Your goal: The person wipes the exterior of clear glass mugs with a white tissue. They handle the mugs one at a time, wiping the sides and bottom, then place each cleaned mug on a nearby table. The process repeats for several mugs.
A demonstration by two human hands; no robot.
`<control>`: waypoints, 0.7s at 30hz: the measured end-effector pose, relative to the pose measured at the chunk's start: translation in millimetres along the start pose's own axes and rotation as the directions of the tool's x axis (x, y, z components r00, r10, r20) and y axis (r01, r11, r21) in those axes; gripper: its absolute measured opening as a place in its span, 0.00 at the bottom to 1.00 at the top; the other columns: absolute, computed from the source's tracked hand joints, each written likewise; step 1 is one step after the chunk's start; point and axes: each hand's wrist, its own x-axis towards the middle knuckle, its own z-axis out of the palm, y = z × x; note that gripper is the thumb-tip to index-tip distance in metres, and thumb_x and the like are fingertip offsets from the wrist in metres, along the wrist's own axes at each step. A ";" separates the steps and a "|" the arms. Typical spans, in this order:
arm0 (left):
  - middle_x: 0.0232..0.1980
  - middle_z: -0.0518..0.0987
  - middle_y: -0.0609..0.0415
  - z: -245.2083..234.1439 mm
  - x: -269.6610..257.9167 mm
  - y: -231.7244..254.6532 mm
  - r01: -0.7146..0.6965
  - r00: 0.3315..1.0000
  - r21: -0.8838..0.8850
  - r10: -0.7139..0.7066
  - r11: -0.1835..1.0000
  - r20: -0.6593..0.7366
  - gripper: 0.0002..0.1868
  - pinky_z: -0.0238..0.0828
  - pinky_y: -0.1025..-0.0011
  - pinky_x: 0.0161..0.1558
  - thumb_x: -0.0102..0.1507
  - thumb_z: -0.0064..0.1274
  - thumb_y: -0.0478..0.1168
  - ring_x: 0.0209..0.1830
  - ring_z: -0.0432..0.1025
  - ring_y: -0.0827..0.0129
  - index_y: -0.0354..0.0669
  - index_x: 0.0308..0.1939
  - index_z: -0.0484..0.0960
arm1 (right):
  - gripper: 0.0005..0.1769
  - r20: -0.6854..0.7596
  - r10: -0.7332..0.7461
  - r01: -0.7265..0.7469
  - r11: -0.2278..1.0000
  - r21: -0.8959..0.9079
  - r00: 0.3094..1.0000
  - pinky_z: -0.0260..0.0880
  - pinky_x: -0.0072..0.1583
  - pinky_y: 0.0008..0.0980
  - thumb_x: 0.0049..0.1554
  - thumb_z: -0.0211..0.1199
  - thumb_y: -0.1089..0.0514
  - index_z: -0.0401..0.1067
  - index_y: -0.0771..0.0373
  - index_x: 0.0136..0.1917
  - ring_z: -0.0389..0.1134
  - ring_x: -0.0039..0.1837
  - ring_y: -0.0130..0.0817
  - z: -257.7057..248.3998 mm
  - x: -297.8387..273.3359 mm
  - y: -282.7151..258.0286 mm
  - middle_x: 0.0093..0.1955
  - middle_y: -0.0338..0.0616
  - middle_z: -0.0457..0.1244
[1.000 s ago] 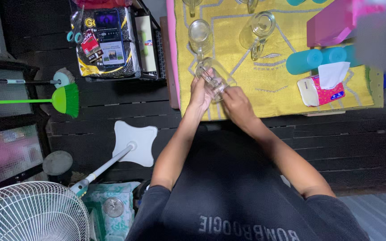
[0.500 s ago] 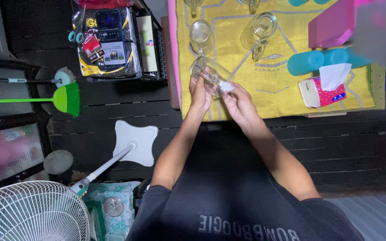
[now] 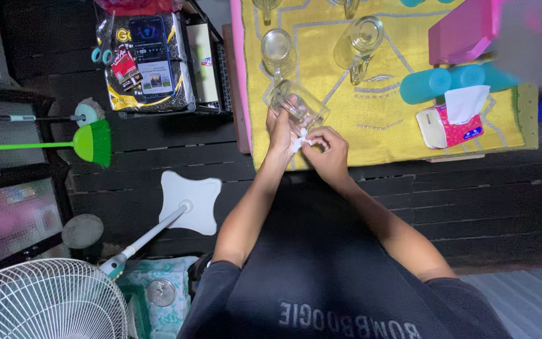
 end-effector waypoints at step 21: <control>0.50 0.77 0.40 -11.1 3.4 4.5 0.187 0.980 0.051 -0.182 0.981 -0.082 0.31 0.88 0.61 0.41 0.65 0.63 0.49 0.44 0.80 0.56 0.30 0.59 0.68 | 0.08 0.443 -0.503 0.670 0.560 -0.487 0.742 0.72 0.57 0.43 0.53 0.69 0.66 0.73 0.70 0.46 0.70 0.54 0.47 -43.2 15.9 -18.0 0.49 0.53 0.68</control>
